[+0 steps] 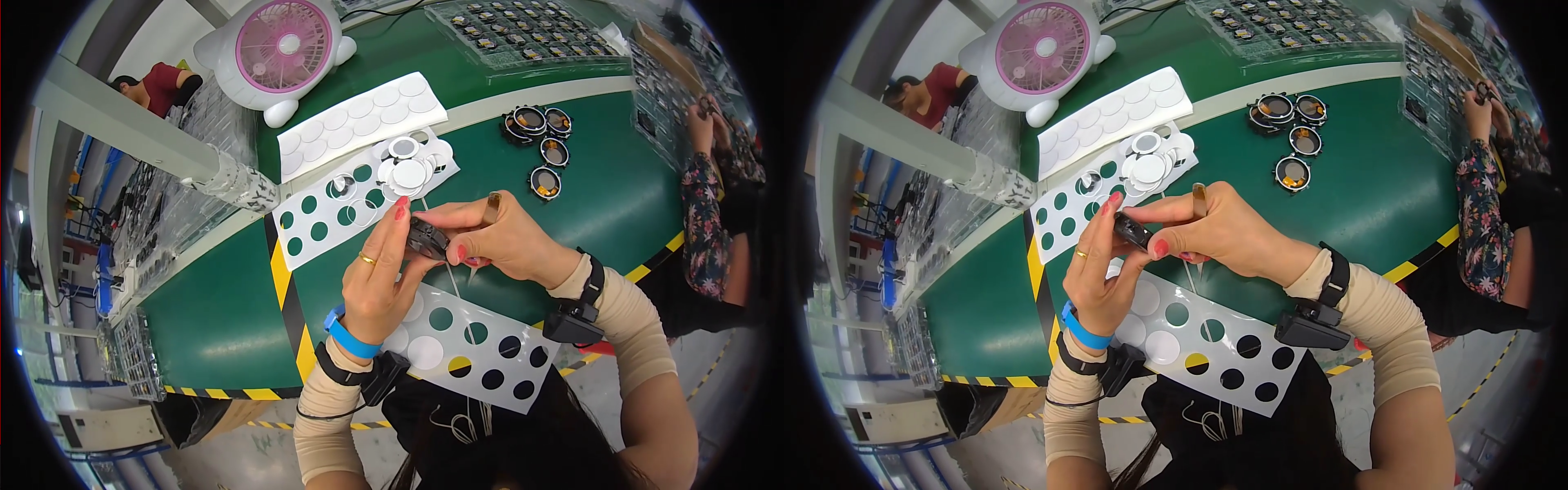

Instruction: The person picks up a watch case and a circuit board, fits the board into the case, and uses tweezers to press down the internal components. They then place the back cover onto the watch case and press it firmly into place by hand.

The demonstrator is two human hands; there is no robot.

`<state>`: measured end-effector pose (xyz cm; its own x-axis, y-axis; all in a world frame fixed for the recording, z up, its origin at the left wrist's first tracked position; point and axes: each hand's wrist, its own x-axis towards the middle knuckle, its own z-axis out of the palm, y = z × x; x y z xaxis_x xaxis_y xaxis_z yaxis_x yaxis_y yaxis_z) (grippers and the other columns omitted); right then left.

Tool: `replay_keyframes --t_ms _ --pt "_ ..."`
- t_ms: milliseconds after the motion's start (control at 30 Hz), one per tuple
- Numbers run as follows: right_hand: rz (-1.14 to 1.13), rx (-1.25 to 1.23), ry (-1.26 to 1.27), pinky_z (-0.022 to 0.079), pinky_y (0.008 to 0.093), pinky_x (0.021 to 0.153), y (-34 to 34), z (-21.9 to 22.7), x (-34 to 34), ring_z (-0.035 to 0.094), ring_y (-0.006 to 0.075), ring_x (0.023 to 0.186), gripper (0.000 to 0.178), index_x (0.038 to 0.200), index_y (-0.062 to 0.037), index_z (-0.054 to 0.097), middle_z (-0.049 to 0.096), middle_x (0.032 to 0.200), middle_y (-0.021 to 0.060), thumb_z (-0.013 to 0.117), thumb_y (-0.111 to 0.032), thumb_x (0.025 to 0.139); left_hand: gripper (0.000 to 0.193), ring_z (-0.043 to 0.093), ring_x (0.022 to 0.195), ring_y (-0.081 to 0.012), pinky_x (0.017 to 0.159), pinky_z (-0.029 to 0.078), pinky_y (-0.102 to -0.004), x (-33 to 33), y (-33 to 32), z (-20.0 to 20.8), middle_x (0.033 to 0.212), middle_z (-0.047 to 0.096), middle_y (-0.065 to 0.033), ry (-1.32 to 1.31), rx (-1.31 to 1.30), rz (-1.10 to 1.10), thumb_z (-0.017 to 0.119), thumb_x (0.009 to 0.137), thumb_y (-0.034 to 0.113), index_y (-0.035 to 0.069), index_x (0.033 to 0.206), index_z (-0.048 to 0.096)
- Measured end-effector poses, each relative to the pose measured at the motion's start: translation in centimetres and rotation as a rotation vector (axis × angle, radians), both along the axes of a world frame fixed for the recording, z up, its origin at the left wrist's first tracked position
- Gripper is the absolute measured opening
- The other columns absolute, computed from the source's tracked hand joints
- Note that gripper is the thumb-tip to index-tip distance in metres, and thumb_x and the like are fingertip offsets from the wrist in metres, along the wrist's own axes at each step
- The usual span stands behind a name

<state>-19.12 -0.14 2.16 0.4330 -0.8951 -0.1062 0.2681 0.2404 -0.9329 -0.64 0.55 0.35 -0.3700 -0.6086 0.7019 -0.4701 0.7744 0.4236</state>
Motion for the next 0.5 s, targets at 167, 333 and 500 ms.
replay_keyframes --t_ms 167,333,500 --pt "0.009 -0.043 0.053 0.039 0.0179 0.05 -0.12 -0.26 0.04 0.051 0.0058 0.064 0.039 0.106 0.0038 0.06 0.061 0.099 0.0099 0.063 0.006 0.067 0.061 0.061 0.089 -0.0306 0.066 0.053 -0.0292 -0.02 0.09 -0.04 0.116 0.053 -0.0219 -0.015 0.003 0.013 0.072 0.067 0.004 -0.006 0.121 0.045" --pt "0.016 -0.047 0.087 0.039 0.0179 0.05 -0.08 -0.34 -0.04 0.05 0.0056 0.065 0.04 0.106 0.0025 0.061 0.061 0.1 0.0093 0.063 0.006 0.067 0.061 0.061 0.088 -0.0307 0.064 0.053 -0.0293 0.04 0.15 -0.18 0.115 0.053 -0.022 -0.035 -0.027 0.017 0.071 0.068 0.007 -0.006 0.121 0.044" --pt "0.012 -0.057 0.07 0.04 0.0176 0.051 0.12 -0.17 0.03 0.05 0.0055 0.066 0.039 0.106 0.0011 0.061 0.06 0.102 0.0086 0.066 0.004 0.068 0.063 0.061 0.087 -0.0304 0.063 0.053 -0.0296 0.16 -0.1 -0.33 0.113 0.054 -0.021 -0.043 -0.057 0.003 0.072 0.067 0.009 -0.006 0.122 0.043"
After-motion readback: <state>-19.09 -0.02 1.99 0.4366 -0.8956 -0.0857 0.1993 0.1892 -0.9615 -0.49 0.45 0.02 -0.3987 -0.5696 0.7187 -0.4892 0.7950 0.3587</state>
